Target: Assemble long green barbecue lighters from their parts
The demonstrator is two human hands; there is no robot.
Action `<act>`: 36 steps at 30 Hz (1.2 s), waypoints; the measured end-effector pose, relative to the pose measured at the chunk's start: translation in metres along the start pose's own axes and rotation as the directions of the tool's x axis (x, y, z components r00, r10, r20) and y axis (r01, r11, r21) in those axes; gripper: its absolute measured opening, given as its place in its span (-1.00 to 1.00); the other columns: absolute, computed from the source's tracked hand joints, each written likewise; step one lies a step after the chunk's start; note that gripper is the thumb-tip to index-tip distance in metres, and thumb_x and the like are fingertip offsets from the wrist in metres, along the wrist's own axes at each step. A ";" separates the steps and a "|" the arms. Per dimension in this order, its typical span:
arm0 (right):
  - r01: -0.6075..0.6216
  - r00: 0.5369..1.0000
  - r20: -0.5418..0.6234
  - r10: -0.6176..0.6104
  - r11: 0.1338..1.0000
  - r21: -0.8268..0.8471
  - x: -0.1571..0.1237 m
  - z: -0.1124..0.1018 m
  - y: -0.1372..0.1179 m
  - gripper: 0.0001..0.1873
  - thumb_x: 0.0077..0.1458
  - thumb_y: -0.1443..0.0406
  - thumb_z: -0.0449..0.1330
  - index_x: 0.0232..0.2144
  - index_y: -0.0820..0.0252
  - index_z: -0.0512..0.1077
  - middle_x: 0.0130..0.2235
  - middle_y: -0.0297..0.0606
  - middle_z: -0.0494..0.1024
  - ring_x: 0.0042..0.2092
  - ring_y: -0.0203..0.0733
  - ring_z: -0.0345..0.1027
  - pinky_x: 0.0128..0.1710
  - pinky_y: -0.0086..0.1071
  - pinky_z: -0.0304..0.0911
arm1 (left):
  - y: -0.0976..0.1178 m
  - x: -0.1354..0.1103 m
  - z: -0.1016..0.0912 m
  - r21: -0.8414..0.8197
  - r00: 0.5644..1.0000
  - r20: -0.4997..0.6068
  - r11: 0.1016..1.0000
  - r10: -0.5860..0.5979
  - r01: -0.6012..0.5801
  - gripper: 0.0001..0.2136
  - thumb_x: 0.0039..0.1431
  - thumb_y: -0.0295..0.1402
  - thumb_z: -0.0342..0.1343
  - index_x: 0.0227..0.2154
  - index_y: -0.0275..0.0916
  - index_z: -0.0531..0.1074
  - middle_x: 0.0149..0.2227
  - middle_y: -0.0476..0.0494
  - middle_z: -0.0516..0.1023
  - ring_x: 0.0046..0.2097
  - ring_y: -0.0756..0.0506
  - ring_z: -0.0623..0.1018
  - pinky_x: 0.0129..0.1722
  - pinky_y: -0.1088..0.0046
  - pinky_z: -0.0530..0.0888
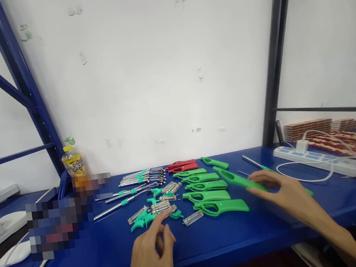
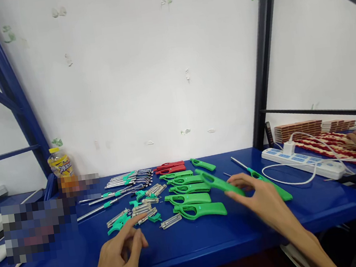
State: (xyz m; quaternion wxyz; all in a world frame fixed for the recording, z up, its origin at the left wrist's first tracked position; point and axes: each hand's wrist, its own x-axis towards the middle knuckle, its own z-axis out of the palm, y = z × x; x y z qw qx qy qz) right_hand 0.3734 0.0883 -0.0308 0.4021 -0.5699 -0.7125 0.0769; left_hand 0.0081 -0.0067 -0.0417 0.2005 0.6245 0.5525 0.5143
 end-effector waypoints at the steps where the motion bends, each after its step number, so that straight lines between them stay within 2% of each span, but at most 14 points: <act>1: 0.046 0.996 0.071 -0.053 0.994 0.096 -0.011 0.001 -0.013 -0.61 0.14 -0.06 0.36 -0.12 0.01 0.58 -0.10 -0.24 0.71 -0.05 0.07 0.59 -0.01 -0.20 0.44 | 0.003 -0.001 0.002 -0.100 0.995 0.068 0.992 -0.072 0.078 -0.59 0.29 -0.09 0.21 0.11 -0.14 0.55 -0.45 -0.03 0.62 -0.61 -0.03 0.46 -0.61 0.51 0.35; 3: 0.078 0.969 0.216 -0.118 0.980 0.184 -0.032 0.008 -0.041 -0.67 0.13 -0.04 0.39 -0.16 -0.04 0.60 -0.11 -0.31 0.70 -0.08 0.06 0.56 -0.02 -0.18 0.42 | 0.009 -0.002 0.008 -0.298 0.962 0.205 0.925 -0.178 0.235 -0.40 0.23 0.03 0.26 0.23 -0.17 0.44 -0.29 -0.14 0.69 -0.64 0.00 0.48 -0.70 0.54 0.27; 4: 0.075 0.959 0.253 -0.126 0.976 0.205 -0.041 0.012 -0.054 -0.70 0.12 -0.03 0.41 -0.18 -0.06 0.61 -0.12 -0.33 0.70 -0.09 0.06 0.55 -0.03 -0.17 0.41 | 0.012 -0.003 0.010 -0.368 0.945 0.257 0.884 -0.201 0.288 -0.37 0.19 0.06 0.28 0.23 -0.18 0.44 -0.22 -0.20 0.70 -0.62 -0.02 0.52 -0.74 0.56 0.21; 6: 0.044 0.953 0.283 -0.112 0.970 0.238 -0.055 0.020 -0.073 -0.75 0.10 -0.02 0.43 -0.23 -0.11 0.62 -0.11 -0.36 0.70 -0.09 0.08 0.54 -0.01 -0.11 0.39 | 0.017 -0.004 0.012 -0.434 0.925 0.318 0.835 -0.209 0.338 -0.42 0.16 0.12 0.30 0.06 -0.24 0.56 -0.24 -0.26 0.69 -0.61 -0.02 0.54 -0.77 0.61 0.11; 9: -0.013 0.947 0.311 -0.077 0.961 0.276 -0.063 0.028 -0.086 -0.80 0.06 0.03 0.46 -0.28 -0.13 0.63 -0.08 -0.37 0.70 -0.04 0.12 0.53 0.04 -0.06 0.36 | 0.019 -0.006 0.013 -0.422 0.905 0.364 0.828 -0.219 0.370 -0.47 0.16 0.17 0.28 -0.31 -0.31 0.60 -0.51 -0.16 0.61 -0.73 0.10 0.32 -0.77 0.64 0.04; 11: -0.045 0.945 0.324 -0.051 0.958 0.284 -0.063 0.031 -0.087 -0.81 0.04 0.06 0.47 -0.30 -0.12 0.63 -0.07 -0.36 0.71 -0.03 0.13 0.52 0.06 -0.06 0.35 | 0.019 -0.006 0.012 -0.425 0.908 0.338 0.820 -0.248 0.382 -0.46 0.15 0.18 0.28 -0.37 -0.31 0.57 -0.56 -0.14 0.59 -0.76 0.17 0.18 -0.76 0.65 0.01; 13: -0.071 0.941 0.338 -0.030 0.957 0.282 -0.062 0.031 -0.086 -0.81 0.00 0.07 0.49 -0.31 -0.12 0.64 -0.06 -0.36 0.71 -0.03 0.14 0.52 0.08 -0.06 0.33 | 0.020 -0.006 0.012 -0.440 0.916 0.292 0.812 -0.274 0.384 -0.45 0.14 0.20 0.29 -0.38 -0.31 0.56 -0.53 -0.19 0.63 -0.75 0.19 0.13 -0.74 0.66 -0.02; 18: -0.131 0.931 0.365 0.001 0.934 0.332 -0.061 0.030 -0.084 -0.77 0.03 0.04 0.48 -0.27 -0.10 0.64 -0.05 -0.36 0.69 0.02 0.09 0.47 0.12 -0.13 0.26 | 0.023 -0.005 0.015 -0.431 0.929 0.280 0.833 -0.243 0.348 -0.43 0.13 0.21 0.26 -0.42 -0.33 0.58 -0.47 -0.28 0.68 -0.77 0.18 0.14 -0.75 0.63 0.01; 22: -0.095 0.938 0.338 -0.079 0.878 0.469 -0.057 0.029 -0.083 -0.74 0.11 0.01 0.42 -0.28 0.00 0.60 -0.14 -0.32 0.67 -0.07 -0.02 0.51 -0.01 -0.26 0.34 | 0.022 -0.007 0.017 -0.412 0.944 0.212 0.853 -0.252 0.320 -0.45 0.12 0.19 0.27 -0.43 -0.32 0.59 -0.43 -0.27 0.69 -0.77 0.16 0.19 -0.79 0.60 0.05; 25: -0.091 0.956 0.286 -0.071 0.850 0.518 -0.051 0.024 -0.076 -0.70 0.15 -0.02 0.38 -0.27 0.05 0.58 -0.18 -0.29 0.66 -0.12 -0.04 0.55 -0.08 -0.31 0.41 | 0.019 -0.005 0.013 -0.403 0.961 0.107 0.872 -0.257 0.278 -0.48 0.11 0.16 0.29 -0.41 -0.31 0.64 -0.39 -0.25 0.69 -0.76 0.16 0.23 -0.78 0.62 0.12; 28: -0.069 0.984 0.180 -0.018 0.883 0.464 -0.040 0.017 -0.056 -0.64 0.14 -0.05 0.37 -0.21 0.06 0.58 -0.15 -0.25 0.68 -0.09 0.00 0.58 -0.04 -0.28 0.45 | 0.016 0.000 0.005 -0.415 0.963 0.027 0.873 -0.268 0.254 -0.51 0.07 0.13 0.34 -0.44 -0.31 0.65 -0.38 -0.25 0.69 -0.73 0.14 0.28 -0.75 0.61 0.23; 32: -0.052 0.998 -0.006 0.054 0.977 0.207 -0.019 0.013 -0.012 -0.59 0.15 -0.11 0.31 -0.18 0.03 0.58 -0.08 -0.22 0.70 -0.06 0.10 0.59 0.00 -0.14 0.45 | 0.011 0.005 -0.002 -0.422 0.953 0.001 0.864 -0.302 0.274 -0.48 0.06 0.15 0.34 -0.44 -0.33 0.66 -0.39 -0.26 0.68 -0.70 0.11 0.30 -0.78 0.61 0.19; 34: -0.054 0.998 -0.036 0.056 0.997 0.062 -0.009 0.015 0.008 -0.58 0.15 -0.14 0.27 -0.20 0.02 0.59 -0.13 -0.22 0.72 -0.10 0.15 0.61 -0.09 -0.08 0.48 | 0.008 0.006 -0.002 -0.423 0.952 0.031 0.859 -0.303 0.287 -0.47 0.02 0.16 0.36 -0.44 -0.33 0.65 -0.38 -0.28 0.68 -0.69 0.08 0.34 -0.79 0.60 0.18; 36: -0.022 0.998 -0.053 0.022 1.000 -0.011 -0.003 0.017 0.019 -0.56 0.17 -0.14 0.24 -0.23 0.03 0.60 -0.15 -0.18 0.73 -0.09 0.20 0.61 -0.06 -0.01 0.47 | 0.004 0.006 0.001 -0.423 0.952 0.045 0.857 -0.304 0.294 -0.46 0.01 0.17 0.35 -0.43 -0.34 0.65 -0.40 -0.28 0.68 -0.68 0.05 0.38 -0.80 0.60 0.19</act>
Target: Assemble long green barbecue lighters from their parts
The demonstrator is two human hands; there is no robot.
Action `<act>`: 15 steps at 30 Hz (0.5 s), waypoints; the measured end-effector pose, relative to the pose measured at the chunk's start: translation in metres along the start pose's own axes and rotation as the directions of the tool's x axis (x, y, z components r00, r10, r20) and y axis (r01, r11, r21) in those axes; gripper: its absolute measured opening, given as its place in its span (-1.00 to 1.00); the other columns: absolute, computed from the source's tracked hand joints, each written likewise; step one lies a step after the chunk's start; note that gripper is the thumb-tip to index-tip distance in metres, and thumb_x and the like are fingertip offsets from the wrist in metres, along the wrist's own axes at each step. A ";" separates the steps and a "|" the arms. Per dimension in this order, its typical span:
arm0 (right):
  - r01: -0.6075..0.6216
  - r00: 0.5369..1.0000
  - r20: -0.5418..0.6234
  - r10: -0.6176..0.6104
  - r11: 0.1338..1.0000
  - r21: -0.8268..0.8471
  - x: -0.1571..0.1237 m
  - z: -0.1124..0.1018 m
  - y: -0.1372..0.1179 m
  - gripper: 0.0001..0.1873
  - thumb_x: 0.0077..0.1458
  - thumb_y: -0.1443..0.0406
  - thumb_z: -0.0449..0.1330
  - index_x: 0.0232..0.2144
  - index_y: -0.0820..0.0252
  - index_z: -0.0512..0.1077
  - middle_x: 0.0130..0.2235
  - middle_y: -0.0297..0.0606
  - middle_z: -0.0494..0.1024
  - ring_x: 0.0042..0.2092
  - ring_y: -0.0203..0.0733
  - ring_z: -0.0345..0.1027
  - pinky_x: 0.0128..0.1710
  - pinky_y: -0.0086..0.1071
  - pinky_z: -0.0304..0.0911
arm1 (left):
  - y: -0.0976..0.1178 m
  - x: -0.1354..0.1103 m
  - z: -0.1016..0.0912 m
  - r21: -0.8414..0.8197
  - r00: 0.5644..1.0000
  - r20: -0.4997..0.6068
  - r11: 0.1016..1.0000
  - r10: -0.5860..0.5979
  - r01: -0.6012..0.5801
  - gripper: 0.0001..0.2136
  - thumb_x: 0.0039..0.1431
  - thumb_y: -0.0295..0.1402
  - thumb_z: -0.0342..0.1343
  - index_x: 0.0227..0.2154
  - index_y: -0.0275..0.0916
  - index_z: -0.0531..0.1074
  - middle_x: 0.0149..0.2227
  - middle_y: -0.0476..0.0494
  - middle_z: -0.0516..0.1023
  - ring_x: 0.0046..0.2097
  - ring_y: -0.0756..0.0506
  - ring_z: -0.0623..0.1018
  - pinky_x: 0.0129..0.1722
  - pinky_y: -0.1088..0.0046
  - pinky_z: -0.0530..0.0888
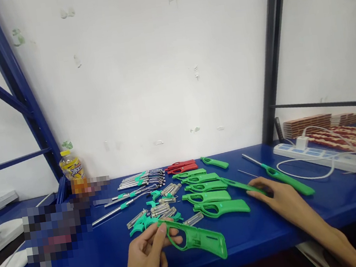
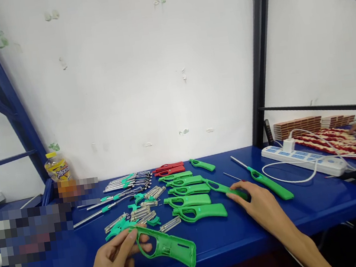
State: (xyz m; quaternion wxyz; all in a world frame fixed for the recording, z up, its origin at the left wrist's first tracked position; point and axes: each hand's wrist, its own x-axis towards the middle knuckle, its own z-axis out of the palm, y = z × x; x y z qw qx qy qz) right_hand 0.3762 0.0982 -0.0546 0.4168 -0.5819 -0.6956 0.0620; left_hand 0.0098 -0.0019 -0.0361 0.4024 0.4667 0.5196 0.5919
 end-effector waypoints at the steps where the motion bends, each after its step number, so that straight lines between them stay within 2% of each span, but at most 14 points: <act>1: 0.034 0.999 -0.030 -0.034 0.999 -0.013 0.000 0.001 0.000 -0.56 0.19 -0.14 0.22 -0.23 0.04 0.60 -0.12 -0.16 0.72 -0.06 0.22 0.60 0.00 0.02 0.46 | -0.002 0.001 0.001 0.004 1.000 0.004 1.000 -0.004 0.004 -0.45 0.01 0.18 0.35 -0.43 -0.34 0.65 -0.41 -0.28 0.68 -0.68 0.04 0.40 -0.81 0.59 0.20; 3: 0.116 0.990 -0.081 -0.116 0.993 -0.006 -0.006 0.000 -0.009 -0.56 0.27 -0.12 0.18 -0.21 0.06 0.61 -0.05 -0.13 0.71 0.03 0.20 0.58 0.11 0.03 0.40 | -0.003 0.001 0.002 0.010 1.000 0.003 1.000 -0.011 0.011 -0.43 -0.02 0.21 0.34 -0.41 -0.33 0.65 -0.42 -0.27 0.67 -0.64 -0.04 0.50 -0.84 0.58 0.20; 4: 0.162 0.985 -0.070 -0.161 0.987 0.011 -0.011 0.000 -0.019 -0.57 0.31 -0.09 0.15 -0.18 0.05 0.61 -0.02 -0.13 0.70 0.05 0.17 0.57 0.14 0.01 0.40 | -0.002 0.001 0.002 0.011 1.000 0.002 1.000 -0.014 0.014 -0.42 -0.04 0.22 0.35 -0.39 -0.32 0.65 -0.42 -0.28 0.67 -0.59 -0.10 0.56 -0.85 0.58 0.21; 6: 0.203 0.973 0.098 -0.210 0.976 0.073 -0.027 -0.002 -0.045 -0.62 0.37 -0.05 0.13 -0.06 0.00 0.60 0.02 -0.19 0.69 0.09 0.09 0.56 0.14 -0.08 0.42 | 0.000 0.001 0.003 0.010 1.000 -0.005 1.000 -0.018 0.018 -0.42 -0.07 0.21 0.37 -0.36 -0.31 0.66 -0.40 -0.28 0.68 -0.48 -0.19 0.65 -0.84 0.58 0.25; 8: 0.256 0.931 0.240 -0.275 0.961 0.107 -0.043 0.001 -0.075 -0.62 0.38 -0.03 0.15 0.07 -0.08 0.56 0.11 -0.23 0.65 0.15 0.06 0.52 0.19 -0.09 0.41 | 0.003 0.001 0.004 0.022 1.000 -0.009 0.999 -0.023 0.023 -0.43 -0.06 0.19 0.37 -0.33 -0.31 0.66 -0.39 -0.28 0.68 -0.43 -0.22 0.68 -0.80 0.57 0.31; 10: 0.340 0.862 0.358 -0.359 0.933 0.115 -0.056 0.010 -0.102 -0.49 0.30 -0.06 0.26 0.22 -0.14 0.46 0.21 -0.23 0.59 0.21 0.09 0.48 0.19 -0.07 0.43 | 0.002 0.000 0.007 0.041 1.000 -0.001 0.999 -0.030 0.030 -0.44 -0.07 0.18 0.38 -0.35 -0.31 0.66 -0.39 -0.28 0.68 -0.46 -0.21 0.66 -0.79 0.55 0.34; 12: 0.426 0.804 0.412 -0.429 0.899 0.105 -0.063 0.026 -0.121 -0.35 0.28 -0.04 0.30 0.34 -0.12 0.35 0.25 -0.19 0.55 0.25 0.14 0.43 0.23 0.01 0.40 | -0.001 -0.002 0.010 0.058 1.000 0.001 0.998 -0.016 0.016 -0.46 -0.03 0.18 0.36 -0.36 -0.30 0.66 -0.40 -0.27 0.68 -0.48 -0.18 0.64 -0.79 0.56 0.31; 15: 0.505 0.773 0.405 -0.489 0.860 0.075 -0.063 0.051 -0.131 -0.45 0.37 0.19 0.26 0.35 -0.06 0.32 0.16 -0.17 0.60 0.16 0.07 0.50 0.21 0.04 0.41 | -0.009 -0.005 0.012 0.133 0.999 0.014 0.990 0.038 -0.039 -0.49 0.11 0.17 0.27 -0.41 -0.28 0.64 -0.46 -0.20 0.65 -0.52 -0.11 0.58 -0.73 0.56 0.32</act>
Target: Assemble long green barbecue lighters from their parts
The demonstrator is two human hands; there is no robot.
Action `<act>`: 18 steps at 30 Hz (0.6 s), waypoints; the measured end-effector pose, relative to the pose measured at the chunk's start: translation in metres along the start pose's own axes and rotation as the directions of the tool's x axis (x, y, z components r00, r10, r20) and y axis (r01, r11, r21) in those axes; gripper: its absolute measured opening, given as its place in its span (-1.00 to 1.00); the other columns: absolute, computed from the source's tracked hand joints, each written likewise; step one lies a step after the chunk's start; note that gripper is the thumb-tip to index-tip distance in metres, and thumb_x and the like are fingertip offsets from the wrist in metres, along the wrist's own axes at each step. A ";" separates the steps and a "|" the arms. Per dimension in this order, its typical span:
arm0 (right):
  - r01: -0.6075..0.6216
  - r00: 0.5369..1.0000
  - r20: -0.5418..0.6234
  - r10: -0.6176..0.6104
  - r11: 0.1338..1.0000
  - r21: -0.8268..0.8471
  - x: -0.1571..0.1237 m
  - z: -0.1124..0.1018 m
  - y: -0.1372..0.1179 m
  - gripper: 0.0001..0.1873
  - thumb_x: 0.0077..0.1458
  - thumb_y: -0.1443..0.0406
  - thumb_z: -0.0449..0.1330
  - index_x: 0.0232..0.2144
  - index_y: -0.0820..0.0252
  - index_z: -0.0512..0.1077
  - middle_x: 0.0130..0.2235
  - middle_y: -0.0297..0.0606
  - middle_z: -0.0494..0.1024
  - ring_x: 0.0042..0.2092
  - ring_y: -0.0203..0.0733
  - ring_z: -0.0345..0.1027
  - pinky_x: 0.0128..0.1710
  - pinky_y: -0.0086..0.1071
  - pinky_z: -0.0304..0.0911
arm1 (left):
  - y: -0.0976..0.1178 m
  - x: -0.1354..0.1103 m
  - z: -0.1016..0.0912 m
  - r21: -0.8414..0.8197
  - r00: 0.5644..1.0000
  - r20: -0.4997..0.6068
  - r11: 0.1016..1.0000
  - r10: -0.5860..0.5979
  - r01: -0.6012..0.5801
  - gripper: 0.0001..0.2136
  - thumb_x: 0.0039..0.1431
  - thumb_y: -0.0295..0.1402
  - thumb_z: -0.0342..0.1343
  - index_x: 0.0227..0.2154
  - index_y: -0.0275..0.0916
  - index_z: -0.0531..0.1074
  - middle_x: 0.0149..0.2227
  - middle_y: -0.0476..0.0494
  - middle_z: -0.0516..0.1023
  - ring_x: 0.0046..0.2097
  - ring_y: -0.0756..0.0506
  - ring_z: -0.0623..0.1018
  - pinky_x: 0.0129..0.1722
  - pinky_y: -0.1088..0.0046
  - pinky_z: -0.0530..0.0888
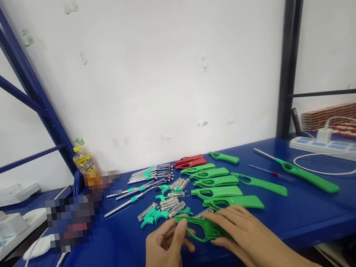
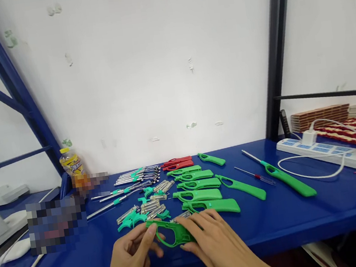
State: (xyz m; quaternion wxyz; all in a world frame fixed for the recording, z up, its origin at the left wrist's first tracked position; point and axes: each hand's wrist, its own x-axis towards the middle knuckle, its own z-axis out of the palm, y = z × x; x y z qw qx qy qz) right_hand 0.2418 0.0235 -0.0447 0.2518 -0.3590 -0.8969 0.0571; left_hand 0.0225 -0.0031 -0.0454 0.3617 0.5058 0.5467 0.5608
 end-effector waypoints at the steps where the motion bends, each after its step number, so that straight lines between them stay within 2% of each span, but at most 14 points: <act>1: 0.009 1.000 -0.009 -0.010 1.000 -0.013 0.003 0.006 0.003 -0.47 0.38 0.23 0.25 0.34 -0.06 0.33 0.13 -0.17 0.61 0.12 0.04 0.52 0.17 0.00 0.44 | -0.002 0.001 -0.002 0.053 1.000 0.009 0.998 0.027 -0.027 -0.50 0.15 0.16 0.24 -0.41 -0.27 0.64 -0.48 -0.18 0.64 -0.53 -0.10 0.56 -0.68 0.54 0.37; 4: 0.040 0.998 -0.052 -0.042 0.998 -0.038 0.001 0.015 0.019 -0.48 0.39 0.20 0.24 0.34 -0.08 0.33 0.07 -0.19 0.63 0.04 0.00 0.57 0.03 -0.15 0.55 | -0.001 0.016 -0.026 0.365 0.989 -0.008 0.921 0.149 -0.136 -0.49 0.27 0.13 0.10 -0.30 -0.25 0.67 -0.45 -0.14 0.66 -0.49 -0.12 0.58 -0.51 0.45 0.51; 5: 0.058 0.995 -0.077 -0.062 0.997 -0.050 -0.003 0.017 0.027 -0.50 0.41 0.16 0.21 0.34 -0.10 0.34 0.06 -0.20 0.64 0.04 0.00 0.58 0.00 -0.18 0.56 | 0.002 0.026 -0.040 0.531 0.974 -0.050 0.832 0.222 -0.162 -0.47 0.36 0.11 -0.01 -0.25 -0.23 0.67 -0.42 -0.14 0.68 -0.45 -0.14 0.61 -0.46 0.43 0.53; 6: 0.080 0.991 -0.098 -0.086 0.994 -0.069 -0.007 0.017 0.034 -0.53 0.43 0.12 0.17 0.33 -0.12 0.36 0.07 -0.22 0.65 0.05 0.01 0.58 0.02 -0.17 0.56 | 0.005 0.038 -0.056 0.706 0.948 -0.080 0.689 0.308 -0.164 -0.46 0.43 0.06 -0.14 -0.18 -0.19 0.66 -0.36 -0.13 0.70 -0.37 -0.15 0.64 -0.36 0.41 0.56; 7: 0.094 0.987 -0.122 -0.104 0.992 -0.087 -0.012 0.017 0.041 -0.55 0.44 0.08 0.15 0.31 -0.14 0.39 0.09 -0.24 0.65 0.09 0.02 0.57 0.06 -0.14 0.55 | 0.008 0.051 -0.073 0.772 0.934 -0.111 0.622 0.340 -0.135 -0.48 0.45 0.02 -0.16 -0.12 -0.19 0.65 -0.28 -0.17 0.72 -0.27 -0.20 0.66 -0.26 0.34 0.58; 9: 0.109 0.980 -0.155 -0.123 0.989 -0.100 -0.022 0.017 0.053 -0.56 0.43 0.04 0.15 0.28 -0.17 0.44 0.11 -0.29 0.66 0.13 0.03 0.56 0.12 -0.13 0.52 | 0.013 0.079 -0.104 0.844 0.928 -0.105 0.525 0.358 -0.107 -0.57 0.43 -0.06 -0.07 -0.08 -0.19 0.63 -0.14 -0.24 0.71 -0.10 -0.30 0.64 -0.08 0.20 0.55; 11: 0.091 0.986 -0.137 -0.100 0.993 -0.069 -0.029 0.016 0.060 -0.57 0.41 0.05 0.18 0.27 -0.19 0.46 0.13 -0.33 0.65 0.16 0.02 0.54 0.15 -0.16 0.50 | 0.013 0.102 -0.124 0.901 0.942 -0.014 0.413 0.336 -0.134 -0.70 0.39 -0.17 0.06 -0.09 -0.21 0.62 -0.08 -0.27 0.68 -0.01 -0.33 0.61 0.04 0.13 0.51; 14: 0.036 0.996 -0.085 -0.037 0.999 -0.004 -0.033 0.015 0.063 -0.56 0.40 0.08 0.20 0.28 -0.21 0.45 0.19 -0.32 0.61 0.22 0.04 0.48 0.21 -0.13 0.46 | 0.005 0.121 -0.130 0.955 0.958 0.108 0.239 0.265 -0.173 -0.77 0.38 -0.29 0.18 0.01 -0.23 0.56 0.02 -0.26 0.61 0.09 -0.29 0.57 0.13 0.02 0.49; 18: 0.009 0.996 -0.086 -0.003 0.998 0.069 -0.030 0.013 0.062 -0.58 0.38 0.07 0.22 0.24 -0.22 0.50 0.19 -0.29 0.60 0.21 0.09 0.49 0.18 -0.14 0.49 | -0.006 0.128 -0.121 0.974 0.966 0.201 0.075 0.165 -0.215 -0.68 0.40 -0.22 0.22 0.12 -0.24 0.46 0.13 -0.22 0.53 0.05 -0.22 0.59 0.03 0.06 0.58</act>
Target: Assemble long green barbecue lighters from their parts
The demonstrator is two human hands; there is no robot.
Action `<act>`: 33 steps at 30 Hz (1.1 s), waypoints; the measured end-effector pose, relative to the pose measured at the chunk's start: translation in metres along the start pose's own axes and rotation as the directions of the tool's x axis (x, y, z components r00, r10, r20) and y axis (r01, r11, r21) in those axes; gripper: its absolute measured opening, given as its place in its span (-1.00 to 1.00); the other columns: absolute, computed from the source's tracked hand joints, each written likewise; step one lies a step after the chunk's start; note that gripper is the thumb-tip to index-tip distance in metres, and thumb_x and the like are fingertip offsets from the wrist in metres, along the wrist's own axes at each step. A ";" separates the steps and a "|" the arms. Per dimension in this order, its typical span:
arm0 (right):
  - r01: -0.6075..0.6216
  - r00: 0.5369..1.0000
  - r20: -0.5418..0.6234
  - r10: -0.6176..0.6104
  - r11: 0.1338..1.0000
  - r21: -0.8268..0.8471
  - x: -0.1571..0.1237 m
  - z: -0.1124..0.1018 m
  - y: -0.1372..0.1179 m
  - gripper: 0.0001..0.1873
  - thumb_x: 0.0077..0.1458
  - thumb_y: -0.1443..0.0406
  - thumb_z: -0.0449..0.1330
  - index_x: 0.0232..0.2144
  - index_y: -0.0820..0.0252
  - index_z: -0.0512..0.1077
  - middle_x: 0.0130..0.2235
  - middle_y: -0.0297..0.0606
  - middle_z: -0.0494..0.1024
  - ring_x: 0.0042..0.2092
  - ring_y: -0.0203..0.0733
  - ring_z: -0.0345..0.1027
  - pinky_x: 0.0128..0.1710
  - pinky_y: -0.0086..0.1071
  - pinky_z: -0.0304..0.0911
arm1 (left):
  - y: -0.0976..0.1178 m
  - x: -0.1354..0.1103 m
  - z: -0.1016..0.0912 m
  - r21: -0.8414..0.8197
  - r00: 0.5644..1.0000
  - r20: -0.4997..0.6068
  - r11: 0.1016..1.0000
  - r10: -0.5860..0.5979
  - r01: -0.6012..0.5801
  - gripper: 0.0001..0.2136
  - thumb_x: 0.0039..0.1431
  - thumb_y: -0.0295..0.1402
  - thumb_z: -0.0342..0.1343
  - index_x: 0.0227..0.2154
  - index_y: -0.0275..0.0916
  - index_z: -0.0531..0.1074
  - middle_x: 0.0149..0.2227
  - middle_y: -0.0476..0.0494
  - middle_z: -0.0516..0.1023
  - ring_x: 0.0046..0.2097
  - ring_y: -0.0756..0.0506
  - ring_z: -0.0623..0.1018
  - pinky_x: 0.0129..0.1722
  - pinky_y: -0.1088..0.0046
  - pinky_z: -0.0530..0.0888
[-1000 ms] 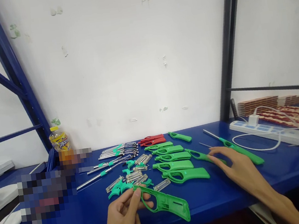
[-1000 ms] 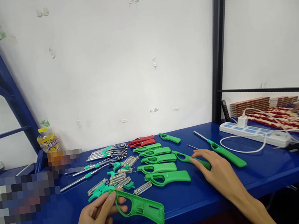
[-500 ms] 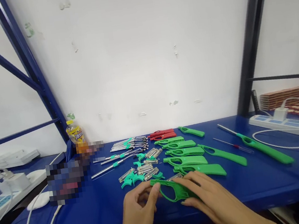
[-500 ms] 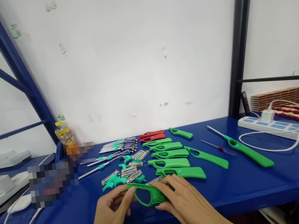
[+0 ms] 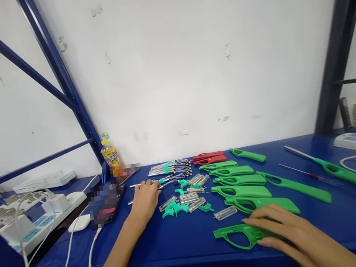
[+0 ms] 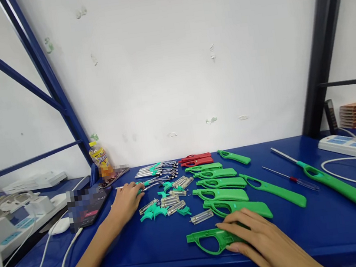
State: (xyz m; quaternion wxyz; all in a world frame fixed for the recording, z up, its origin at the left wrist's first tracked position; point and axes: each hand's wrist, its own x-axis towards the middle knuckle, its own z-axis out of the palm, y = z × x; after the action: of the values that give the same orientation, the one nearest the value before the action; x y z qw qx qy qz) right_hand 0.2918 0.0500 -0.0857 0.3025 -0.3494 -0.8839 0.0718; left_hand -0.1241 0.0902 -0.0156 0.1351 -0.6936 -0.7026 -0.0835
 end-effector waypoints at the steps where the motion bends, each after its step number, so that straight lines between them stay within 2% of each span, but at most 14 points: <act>1: 0.002 1.000 0.007 -0.002 1.000 0.018 0.002 -0.001 -0.001 -0.60 0.38 0.08 0.22 0.22 -0.21 0.52 0.18 -0.28 0.60 0.20 0.08 0.50 0.15 -0.17 0.51 | 0.001 0.000 0.002 0.022 1.000 0.014 1.000 0.008 -0.009 -0.67 0.40 -0.22 0.22 0.13 -0.23 0.46 0.14 -0.23 0.53 0.05 -0.22 0.60 0.02 0.07 0.59; 5: -0.004 0.998 0.068 0.001 0.999 0.042 0.007 -0.007 -0.008 -0.61 0.42 0.11 0.17 0.24 -0.20 0.50 0.16 -0.25 0.60 0.19 0.05 0.49 0.15 -0.17 0.50 | 0.002 -0.001 0.001 0.046 1.000 0.027 0.999 0.013 -0.014 -0.66 0.40 -0.21 0.22 0.13 -0.24 0.45 0.13 -0.23 0.53 0.04 -0.22 0.60 0.01 0.08 0.60; 8: -0.031 0.996 0.085 0.027 0.999 0.043 0.005 -0.007 -0.009 -0.59 0.43 0.12 0.15 0.27 -0.20 0.46 0.18 -0.25 0.57 0.21 0.05 0.45 0.19 -0.13 0.45 | 0.002 -0.006 -0.008 0.026 1.000 -0.015 1.000 -0.001 0.001 -0.71 0.42 -0.24 0.19 0.09 -0.26 0.47 0.07 -0.22 0.56 0.02 -0.21 0.60 0.01 0.07 0.58; 10: -0.045 0.996 0.079 0.040 0.997 0.057 0.004 -0.006 -0.008 -0.59 0.44 0.13 0.16 0.27 -0.20 0.45 0.16 -0.25 0.58 0.20 0.04 0.45 0.18 -0.15 0.46 | 0.004 -0.011 -0.021 -0.001 0.998 -0.063 1.000 0.002 -0.002 -0.80 0.48 -0.35 0.05 0.02 -0.31 0.47 -0.03 -0.26 0.58 0.00 -0.26 0.59 0.03 0.01 0.54; 12: -0.052 0.996 0.071 0.047 0.996 0.072 0.004 -0.005 -0.008 -0.61 0.43 0.12 0.16 0.25 -0.19 0.48 0.12 -0.25 0.59 0.17 0.03 0.47 0.15 -0.17 0.47 | 0.011 -0.021 -0.039 -0.047 0.993 -0.114 0.998 0.025 -0.031 -0.75 0.50 -0.45 -0.14 -0.02 -0.31 0.44 -0.06 -0.33 0.58 0.02 -0.32 0.57 0.03 -0.01 0.50; 14: -0.054 0.997 0.067 0.049 0.995 0.085 0.005 -0.006 -0.010 -0.64 0.43 0.10 0.16 0.20 -0.17 0.52 0.08 -0.25 0.61 0.13 0.02 0.48 0.13 -0.16 0.46 | 0.023 -0.037 -0.058 -0.114 0.984 -0.165 0.990 0.061 -0.080 -0.72 0.52 -0.39 -0.22 0.02 -0.24 0.39 0.02 -0.33 0.55 0.04 -0.30 0.55 0.05 0.08 0.48; 16: -0.053 0.996 0.082 0.045 0.994 0.098 0.008 -0.009 -0.013 -0.66 0.44 0.09 0.15 0.17 -0.14 0.54 0.05 -0.24 0.62 0.09 0.01 0.49 0.11 -0.17 0.47 | 0.043 -0.059 -0.072 -0.214 0.974 -0.203 0.966 0.097 -0.141 -0.71 0.55 -0.24 -0.25 0.05 -0.14 0.35 0.03 -0.24 0.55 0.03 -0.24 0.56 0.02 0.22 0.49; 17: -0.051 0.995 0.092 0.042 0.993 0.104 0.009 -0.011 -0.015 -0.67 0.45 0.10 0.14 0.16 -0.13 0.54 0.04 -0.23 0.62 0.08 0.00 0.49 0.09 -0.17 0.47 | 0.054 -0.071 -0.075 -0.372 0.968 -0.233 0.911 0.092 -0.176 -0.72 0.55 -0.18 -0.22 0.02 -0.11 0.37 -0.02 -0.20 0.56 0.00 -0.23 0.57 -0.02 0.28 0.49; 18: -0.049 0.994 0.102 0.038 0.993 0.107 0.009 -0.013 -0.016 -0.67 0.45 0.10 0.13 0.16 -0.12 0.54 0.04 -0.22 0.61 0.08 0.00 0.49 0.08 -0.17 0.47 | 0.066 -0.082 -0.075 -0.504 0.973 -0.214 0.842 0.092 -0.190 -0.73 0.54 -0.14 -0.18 -0.02 -0.08 0.39 -0.08 -0.14 0.58 -0.06 -0.21 0.58 -0.08 0.34 0.50; 20: -0.045 0.993 0.115 0.033 0.993 0.107 0.010 -0.016 -0.018 -0.66 0.47 0.14 0.10 0.18 -0.11 0.52 0.05 -0.21 0.60 0.08 0.00 0.47 0.09 -0.15 0.46 | 0.089 -0.102 -0.067 -0.660 0.978 -0.143 0.721 0.155 -0.210 -0.75 0.52 -0.13 -0.12 -0.08 -0.04 0.44 -0.17 -0.08 0.60 -0.15 -0.16 0.60 -0.16 0.44 0.50; 23: -0.034 0.991 0.129 0.022 0.995 0.093 0.011 -0.018 -0.019 -0.66 0.48 0.19 0.10 0.21 -0.11 0.49 0.06 -0.21 0.59 0.09 0.00 0.46 0.09 -0.13 0.44 | 0.112 -0.116 -0.042 -0.738 0.970 -0.083 0.640 0.229 -0.215 -0.79 0.52 -0.21 -0.09 -0.05 0.02 0.46 -0.15 -0.04 0.60 -0.16 -0.12 0.62 -0.17 0.48 0.50; 25: -0.009 0.991 0.132 -0.002 0.996 0.088 0.011 -0.019 -0.018 -0.67 0.47 0.20 0.12 0.19 -0.09 0.50 0.05 -0.21 0.59 0.07 0.00 0.46 0.07 -0.14 0.45 | 0.118 -0.116 -0.027 -0.757 0.957 -0.022 0.620 0.289 -0.205 -0.79 0.52 -0.27 -0.08 0.01 0.03 0.45 -0.08 -0.06 0.58 -0.12 -0.11 0.62 -0.12 0.46 0.51; 27: 0.017 0.991 0.129 -0.028 0.996 0.086 0.010 -0.019 -0.018 -0.67 0.46 0.19 0.13 0.19 -0.07 0.51 0.04 -0.21 0.60 0.06 0.01 0.46 0.06 -0.14 0.44 | 0.118 -0.114 -0.017 -0.759 0.954 0.014 0.624 0.299 -0.185 -0.78 0.52 -0.30 -0.08 0.04 0.03 0.44 -0.03 -0.05 0.54 -0.08 -0.10 0.60 -0.07 0.45 0.49; 33: 0.008 0.992 0.123 -0.019 0.996 0.090 0.010 -0.021 -0.018 -0.66 0.47 0.15 0.13 0.18 -0.03 0.52 0.03 -0.19 0.61 0.05 0.00 0.46 0.05 -0.14 0.43 | 0.114 -0.114 -0.014 -0.702 0.962 -0.002 0.684 0.274 -0.196 -0.74 0.54 -0.34 -0.12 0.04 0.01 0.46 -0.02 -0.08 0.49 -0.07 -0.13 0.55 -0.05 0.34 0.47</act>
State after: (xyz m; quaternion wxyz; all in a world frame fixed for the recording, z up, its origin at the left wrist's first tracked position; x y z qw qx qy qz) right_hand 0.2882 0.0415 -0.0585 0.2631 -0.3247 -0.8991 0.1306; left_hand -0.0091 -0.0197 -0.0454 -0.1626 -0.7807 -0.5306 -0.2875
